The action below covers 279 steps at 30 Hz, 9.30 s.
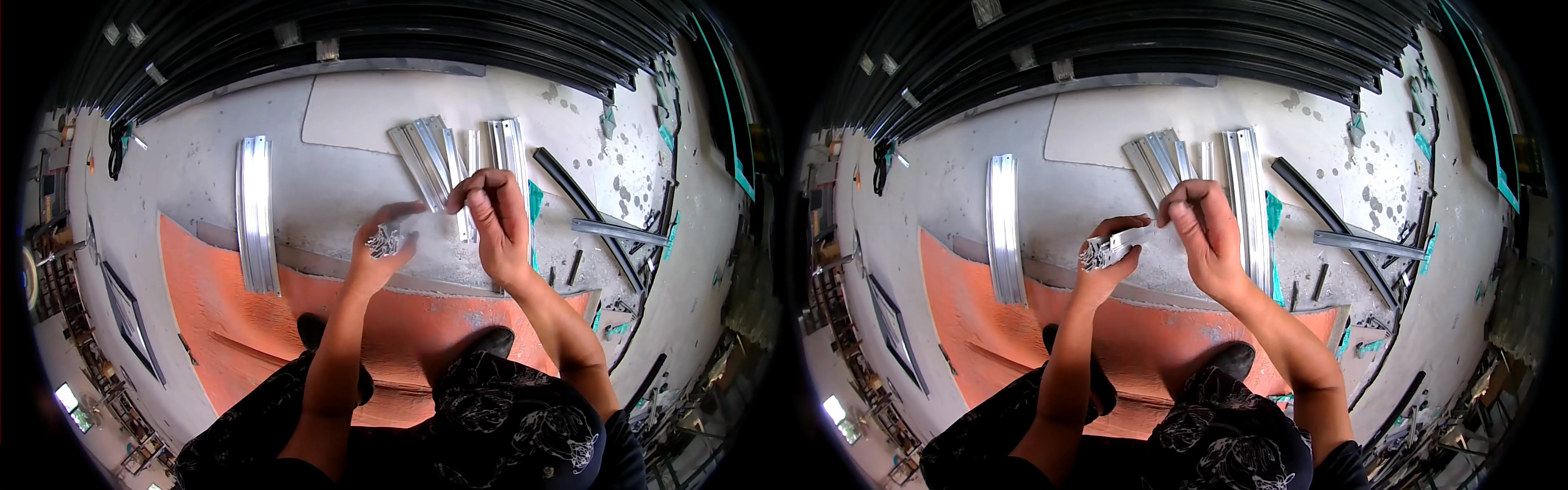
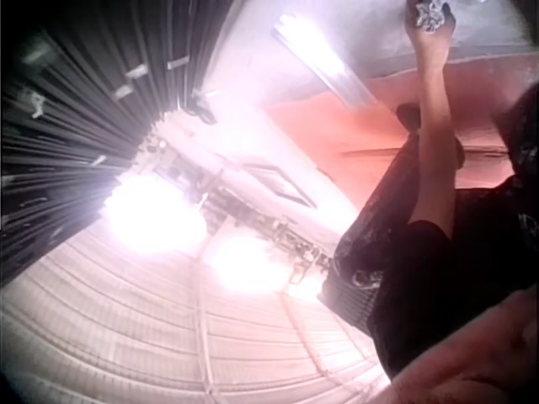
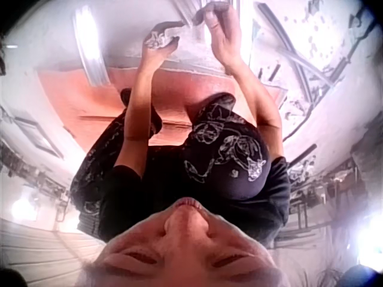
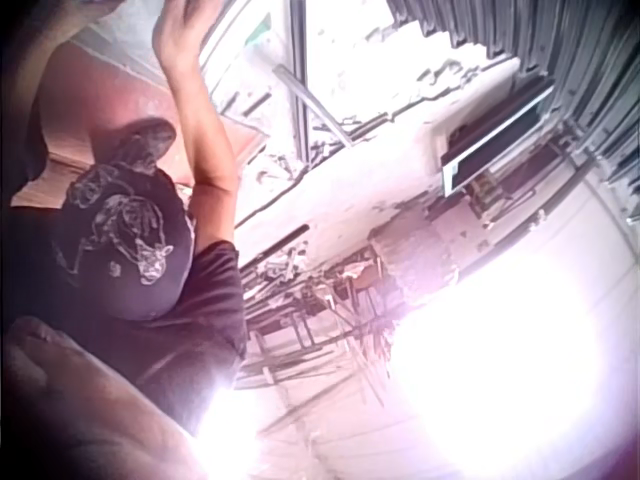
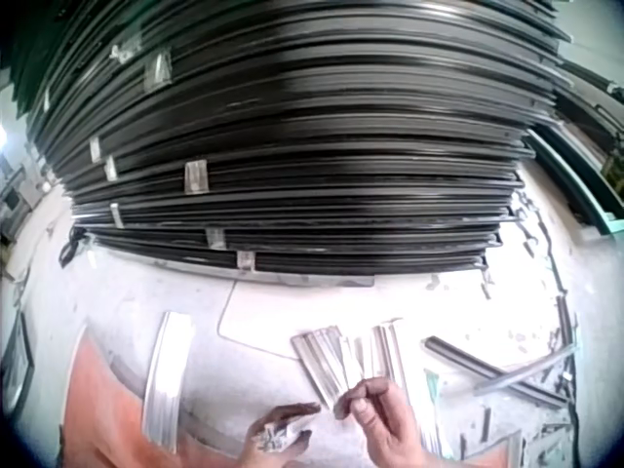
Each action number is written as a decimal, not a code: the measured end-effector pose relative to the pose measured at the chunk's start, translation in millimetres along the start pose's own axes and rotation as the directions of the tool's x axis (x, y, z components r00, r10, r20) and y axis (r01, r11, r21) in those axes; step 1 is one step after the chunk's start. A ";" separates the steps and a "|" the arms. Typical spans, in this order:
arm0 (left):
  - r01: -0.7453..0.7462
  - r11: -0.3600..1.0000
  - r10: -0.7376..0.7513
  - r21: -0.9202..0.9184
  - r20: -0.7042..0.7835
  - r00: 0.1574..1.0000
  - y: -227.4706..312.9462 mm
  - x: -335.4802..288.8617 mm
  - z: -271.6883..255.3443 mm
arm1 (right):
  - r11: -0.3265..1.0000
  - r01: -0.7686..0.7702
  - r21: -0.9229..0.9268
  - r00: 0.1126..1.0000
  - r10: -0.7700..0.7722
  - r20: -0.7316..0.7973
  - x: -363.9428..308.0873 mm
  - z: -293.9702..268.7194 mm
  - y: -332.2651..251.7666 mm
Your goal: The person picks up a stack of metal profiles, walks through the facility to a work area, and then organizes the individual profiles on a flat surface by arranging them into rows.
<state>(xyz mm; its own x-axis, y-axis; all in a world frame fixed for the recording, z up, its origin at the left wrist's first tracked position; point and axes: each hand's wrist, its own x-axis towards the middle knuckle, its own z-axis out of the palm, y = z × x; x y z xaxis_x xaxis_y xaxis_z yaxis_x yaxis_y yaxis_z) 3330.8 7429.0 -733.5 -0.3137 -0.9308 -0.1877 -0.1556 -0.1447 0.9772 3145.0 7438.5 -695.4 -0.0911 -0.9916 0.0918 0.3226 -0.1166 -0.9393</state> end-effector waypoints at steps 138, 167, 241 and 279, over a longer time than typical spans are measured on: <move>0.304 0.906 -0.267 -0.295 0.158 0.951 57.6 -13.9 -49.6 | 0.969 -0.082 -0.235 0.932 0.158 0.326 -3.3 36.0 22.4; 0.248 0.916 -0.337 -0.314 -0.270 0.902 -8.5 106.9 15.5 | 0.694 -0.708 -0.130 0.701 0.713 -0.011 -61.5 34.2 34.7; 0.374 0.705 -0.054 0.603 -0.479 0.876 -64.2 10.2 61.8 | 0.484 -0.523 -0.701 0.847 0.388 -0.364 -10.8 -80.3 77.3; 0.111 0.956 -0.133 0.270 0.066 0.989 5.3 -16.7 25.5 | 0.848 -0.418 -0.325 0.894 0.447 0.015 -45.5 -21.5 61.7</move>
<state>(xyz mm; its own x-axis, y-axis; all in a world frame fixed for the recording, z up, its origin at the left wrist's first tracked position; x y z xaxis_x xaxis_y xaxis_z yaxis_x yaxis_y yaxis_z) 3311.3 7452.3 -727.7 -0.3511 -0.8790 -0.3225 -0.4369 -0.1509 0.8868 3148.8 7477.6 -764.6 0.0772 -0.9399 -0.3327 0.0060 0.3342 -0.9425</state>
